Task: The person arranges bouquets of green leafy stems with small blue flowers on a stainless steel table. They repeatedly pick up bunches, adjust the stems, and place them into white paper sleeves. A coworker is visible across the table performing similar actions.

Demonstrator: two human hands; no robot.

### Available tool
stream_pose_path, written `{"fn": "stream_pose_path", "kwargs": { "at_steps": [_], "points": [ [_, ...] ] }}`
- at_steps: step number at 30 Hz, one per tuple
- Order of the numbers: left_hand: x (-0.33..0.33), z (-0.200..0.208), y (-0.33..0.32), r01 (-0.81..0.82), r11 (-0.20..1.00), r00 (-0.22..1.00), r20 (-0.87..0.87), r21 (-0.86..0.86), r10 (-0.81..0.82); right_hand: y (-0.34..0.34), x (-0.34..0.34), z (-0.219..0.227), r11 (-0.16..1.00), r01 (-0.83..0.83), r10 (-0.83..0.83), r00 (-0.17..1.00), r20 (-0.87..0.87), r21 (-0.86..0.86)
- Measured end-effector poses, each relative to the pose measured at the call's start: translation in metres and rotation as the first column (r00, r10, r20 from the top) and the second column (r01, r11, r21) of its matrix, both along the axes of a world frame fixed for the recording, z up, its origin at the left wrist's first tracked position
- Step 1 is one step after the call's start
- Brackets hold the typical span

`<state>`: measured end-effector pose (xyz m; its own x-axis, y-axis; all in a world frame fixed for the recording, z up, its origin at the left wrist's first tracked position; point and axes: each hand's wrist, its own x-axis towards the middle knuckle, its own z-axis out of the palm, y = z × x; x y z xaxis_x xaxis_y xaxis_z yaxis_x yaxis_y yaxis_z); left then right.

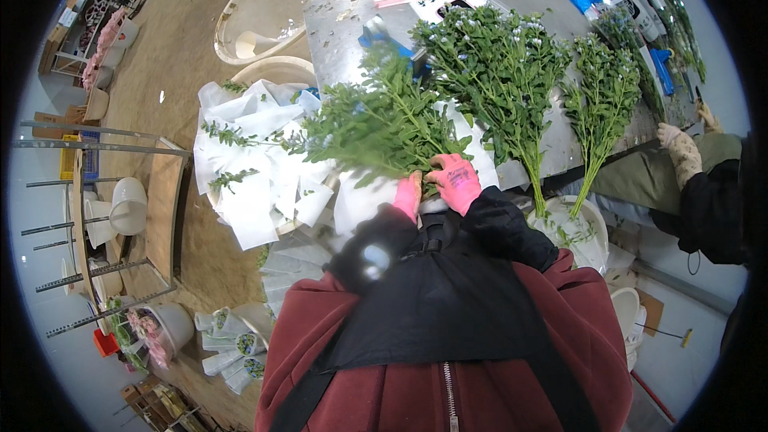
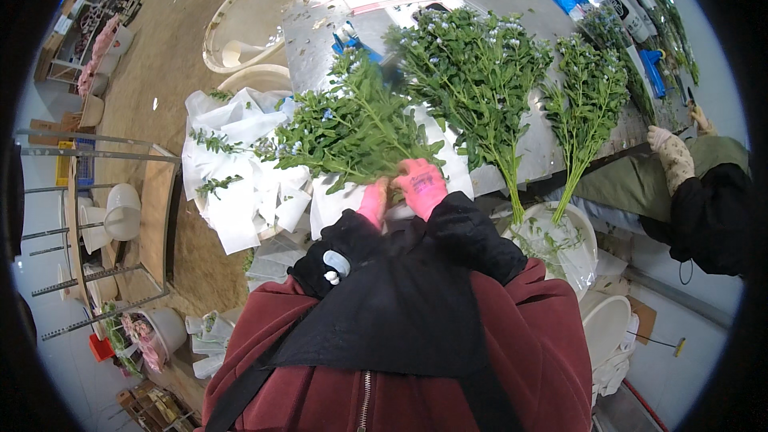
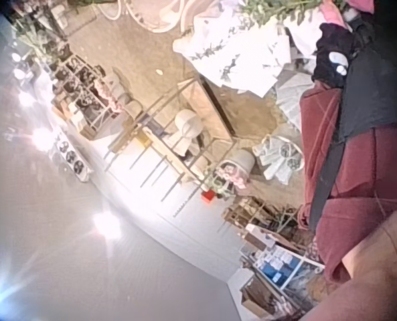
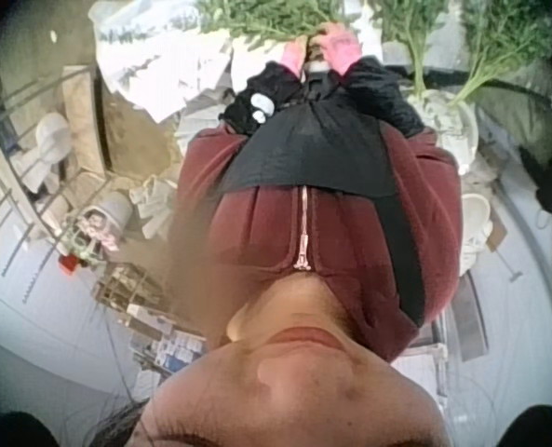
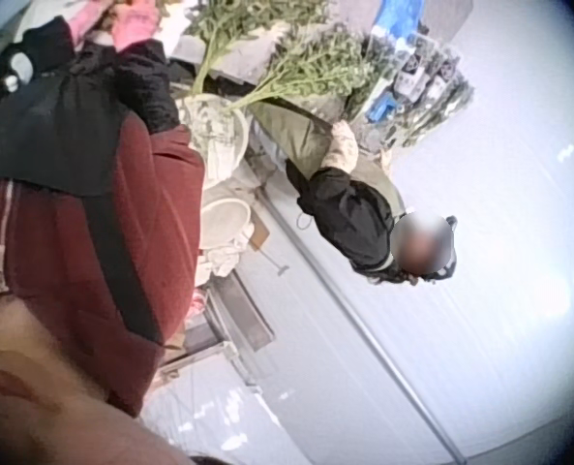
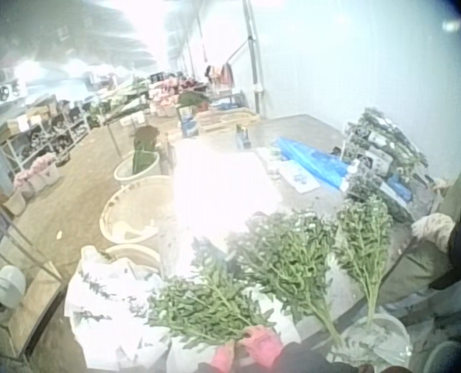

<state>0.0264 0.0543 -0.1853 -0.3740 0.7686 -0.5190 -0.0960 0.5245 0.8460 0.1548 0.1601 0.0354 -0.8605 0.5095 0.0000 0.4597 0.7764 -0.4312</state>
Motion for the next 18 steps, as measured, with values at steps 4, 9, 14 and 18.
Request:
{"fn": "stream_pose_path", "kwargs": {
  "at_steps": [4,9,14,18],
  "points": [
    [0.0,0.014,-0.003,0.027,1.0,0.99,-0.14,-0.003,-0.027,0.003,-0.001,-0.001,0.999,-0.048,0.048,0.999,0.016,-0.011],
    [0.001,0.035,-0.006,0.05,0.995,0.952,-0.304,0.082,-0.023,0.009,-0.003,-0.003,0.996,-0.088,0.09,0.992,0.085,-0.027],
    [-0.002,0.062,0.001,0.077,0.991,0.96,-0.261,-0.105,-0.102,0.01,-0.001,-0.015,0.997,-0.073,0.072,0.997,0.03,0.016],
    [0.002,0.092,0.001,0.127,0.983,0.941,-0.297,-0.135,-0.163,0.008,0.002,-0.026,1.0,-0.016,0.016,0.996,-0.088,-0.003]
  ]
}}
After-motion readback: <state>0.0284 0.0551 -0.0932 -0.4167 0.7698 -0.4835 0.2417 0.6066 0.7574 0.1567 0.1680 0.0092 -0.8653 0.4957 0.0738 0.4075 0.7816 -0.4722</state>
